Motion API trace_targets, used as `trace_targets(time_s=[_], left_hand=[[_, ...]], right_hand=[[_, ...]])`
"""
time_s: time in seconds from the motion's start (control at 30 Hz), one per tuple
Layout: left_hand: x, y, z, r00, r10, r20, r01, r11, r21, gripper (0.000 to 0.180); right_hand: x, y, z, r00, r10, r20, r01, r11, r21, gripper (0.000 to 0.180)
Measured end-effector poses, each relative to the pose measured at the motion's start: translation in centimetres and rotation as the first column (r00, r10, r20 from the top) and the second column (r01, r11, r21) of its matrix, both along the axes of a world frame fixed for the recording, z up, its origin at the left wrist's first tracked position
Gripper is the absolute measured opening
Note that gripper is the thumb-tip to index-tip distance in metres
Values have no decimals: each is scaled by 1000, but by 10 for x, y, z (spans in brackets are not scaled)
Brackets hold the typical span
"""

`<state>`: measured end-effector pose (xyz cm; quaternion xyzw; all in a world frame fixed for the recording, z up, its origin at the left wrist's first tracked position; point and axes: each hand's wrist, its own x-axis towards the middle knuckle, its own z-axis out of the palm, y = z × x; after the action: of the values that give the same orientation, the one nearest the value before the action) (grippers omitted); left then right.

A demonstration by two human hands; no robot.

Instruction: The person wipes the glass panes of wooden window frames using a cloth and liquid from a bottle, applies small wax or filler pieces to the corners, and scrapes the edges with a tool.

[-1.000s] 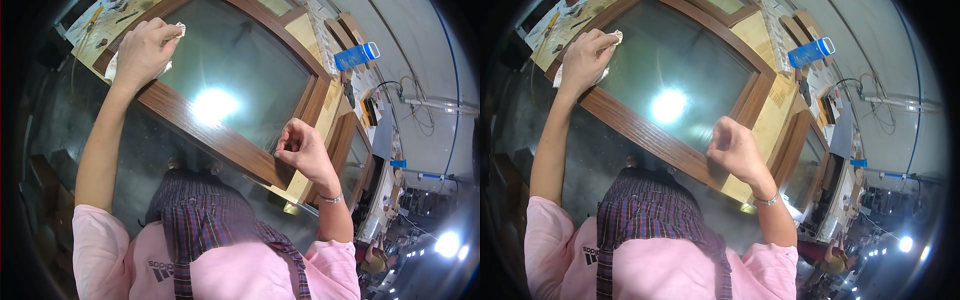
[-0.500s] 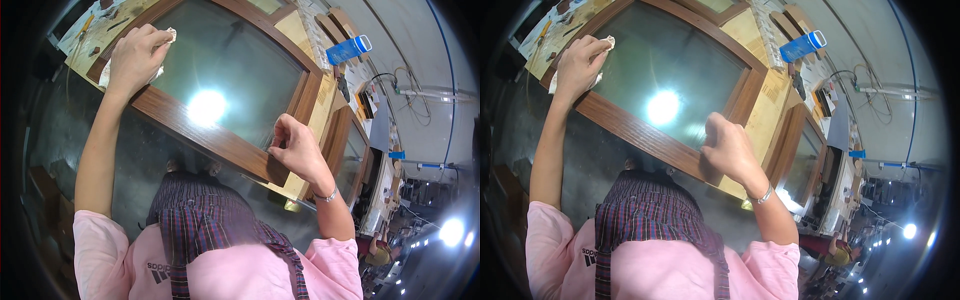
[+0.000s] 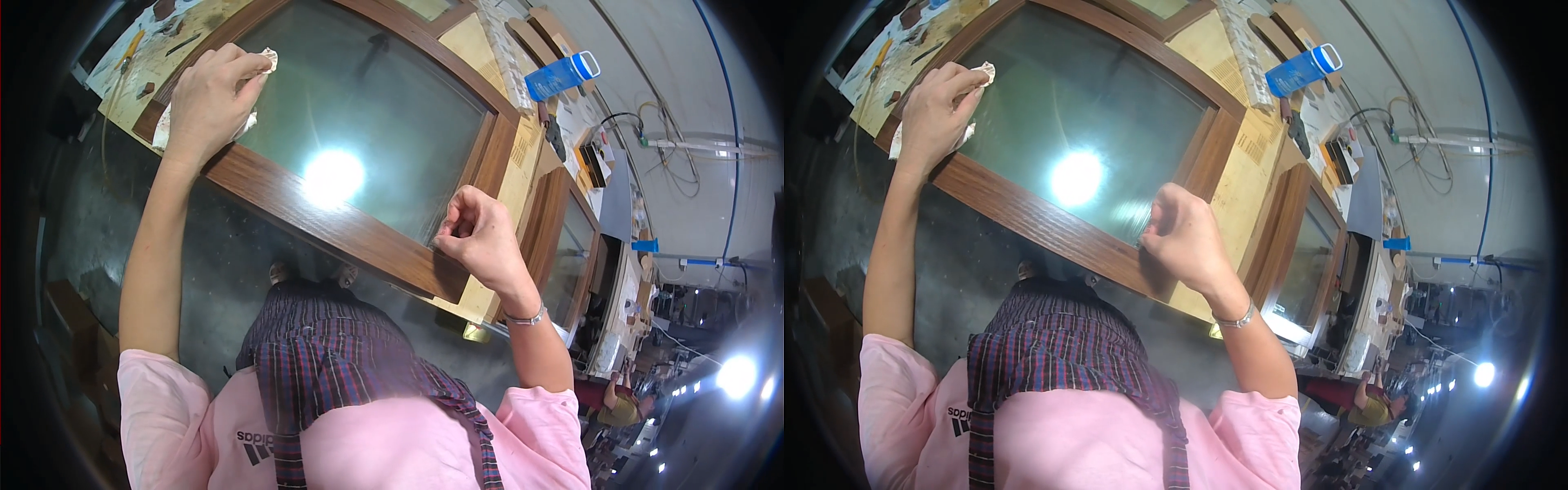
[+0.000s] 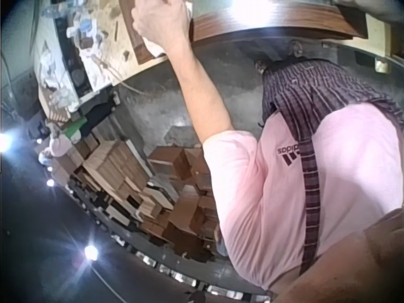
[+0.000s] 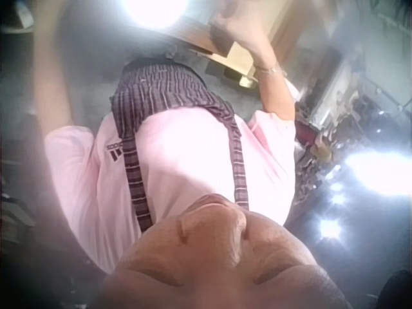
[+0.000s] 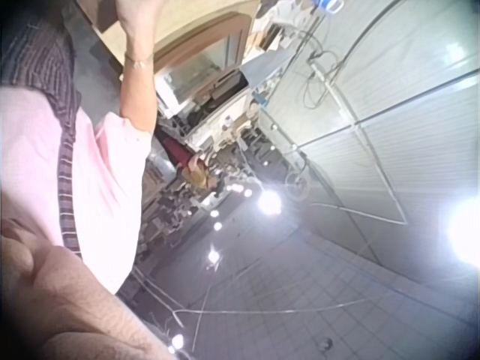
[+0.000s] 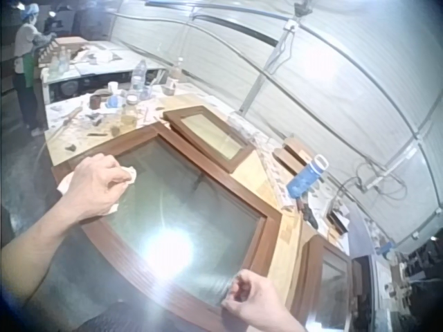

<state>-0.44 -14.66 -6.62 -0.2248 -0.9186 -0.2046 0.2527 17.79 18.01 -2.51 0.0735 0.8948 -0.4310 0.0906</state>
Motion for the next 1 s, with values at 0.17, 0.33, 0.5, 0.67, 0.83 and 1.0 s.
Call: trace_targets(time_s=[0.17,0.33,0.5,0.67,0.83,1.0], left_hand=[[1,0,1,1000,-24,11,24,1000,18,18],[-1,0,0,999,-41,19,40,999,22,18],[0,-1,1,999,-31,20,30,999,14,17],[0,-1,1,999,-35,30,34,999,25,18],[0,0,0,999,-40,23,40,999,21,18],[0,0,1,999,-20,36,20,1000,14,18]], right_hand=[[3,-4,6,999,-33,2,33,999,-26,28],[12,0,-3,990,-115,-79,100,980,-174,28],[7,18,3,988,-153,2,148,950,-277,23],[5,12,10,994,-84,66,103,926,-363,23],[4,15,5,997,-50,54,63,955,-291,30],[6,11,10,997,6,75,17,950,-311,30]])
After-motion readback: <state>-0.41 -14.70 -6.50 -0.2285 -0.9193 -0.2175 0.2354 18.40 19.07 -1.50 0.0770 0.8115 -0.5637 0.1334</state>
